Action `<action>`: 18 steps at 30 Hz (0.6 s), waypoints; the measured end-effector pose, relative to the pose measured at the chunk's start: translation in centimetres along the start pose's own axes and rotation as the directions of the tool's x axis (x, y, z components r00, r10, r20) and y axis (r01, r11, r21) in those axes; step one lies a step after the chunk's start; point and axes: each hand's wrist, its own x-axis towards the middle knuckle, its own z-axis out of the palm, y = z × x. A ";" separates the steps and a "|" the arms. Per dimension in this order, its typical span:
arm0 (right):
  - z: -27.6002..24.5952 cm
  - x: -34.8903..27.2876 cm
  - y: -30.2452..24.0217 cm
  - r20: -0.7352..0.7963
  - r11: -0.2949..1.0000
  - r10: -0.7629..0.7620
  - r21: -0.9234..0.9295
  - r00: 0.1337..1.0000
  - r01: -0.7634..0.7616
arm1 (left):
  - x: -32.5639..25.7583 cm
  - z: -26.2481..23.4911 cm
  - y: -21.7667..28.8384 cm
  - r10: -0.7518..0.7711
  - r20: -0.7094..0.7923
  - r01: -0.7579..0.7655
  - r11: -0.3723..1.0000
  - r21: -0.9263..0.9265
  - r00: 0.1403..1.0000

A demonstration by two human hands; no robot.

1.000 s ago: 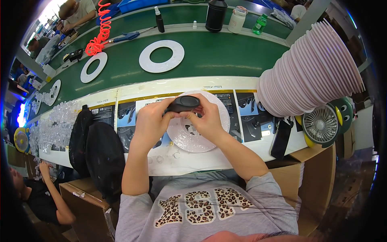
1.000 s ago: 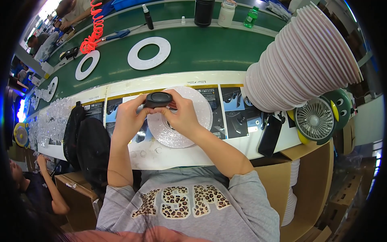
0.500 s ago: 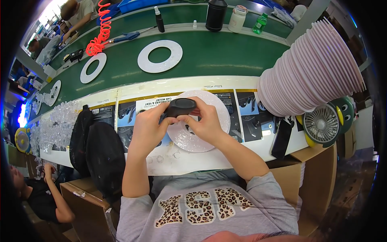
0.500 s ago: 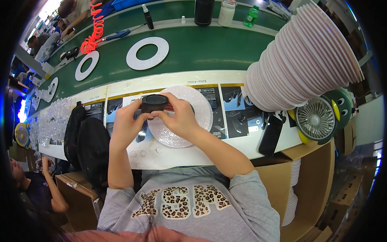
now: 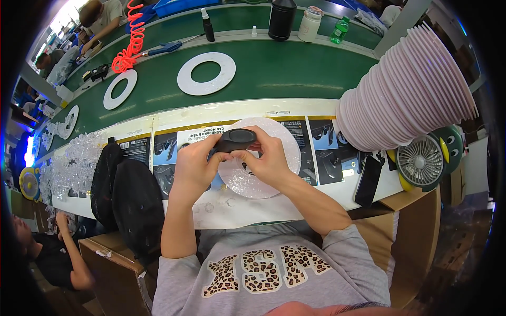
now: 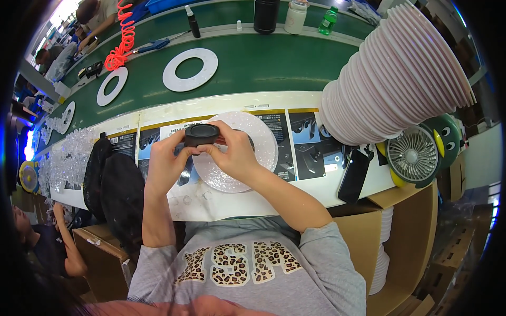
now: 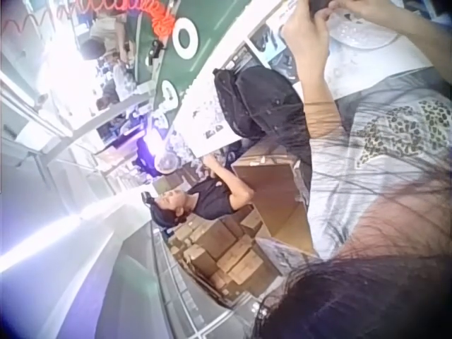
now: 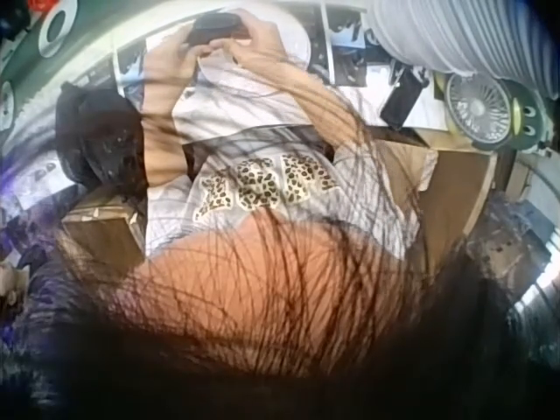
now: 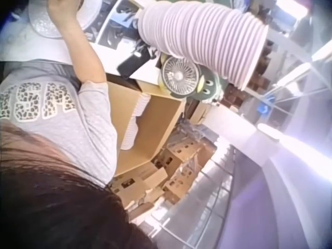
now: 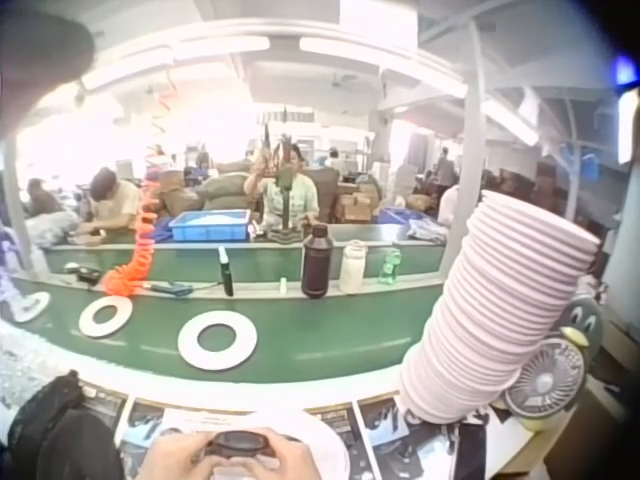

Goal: Applying seals to rings and assembling various components of baby bottles at an industrial workbench.

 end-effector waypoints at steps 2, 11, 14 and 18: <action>-0.1 0.0 -0.1 -0.005 1.000 0.007 0.007 1.000 -0.007 | 0.1 0.1 0.0 -0.001 0.001 0.001 1.000 0.009 1.000; -0.1 0.1 0.0 0.001 1.000 -0.001 0.019 1.000 0.001 | 0.1 -0.2 0.2 -0.036 0.027 0.036 0.999 -0.003 0.999; -0.3 0.1 -0.1 0.017 0.998 0.016 0.061 1.000 -0.017 | 0.3 -0.5 0.5 -0.059 0.072 0.061 0.998 -0.024 0.996; -0.8 0.3 -0.6 -0.025 0.998 -0.067 0.003 0.997 0.067 | 0.5 -0.3 1.2 -0.002 0.025 0.002 1.000 -0.031 1.000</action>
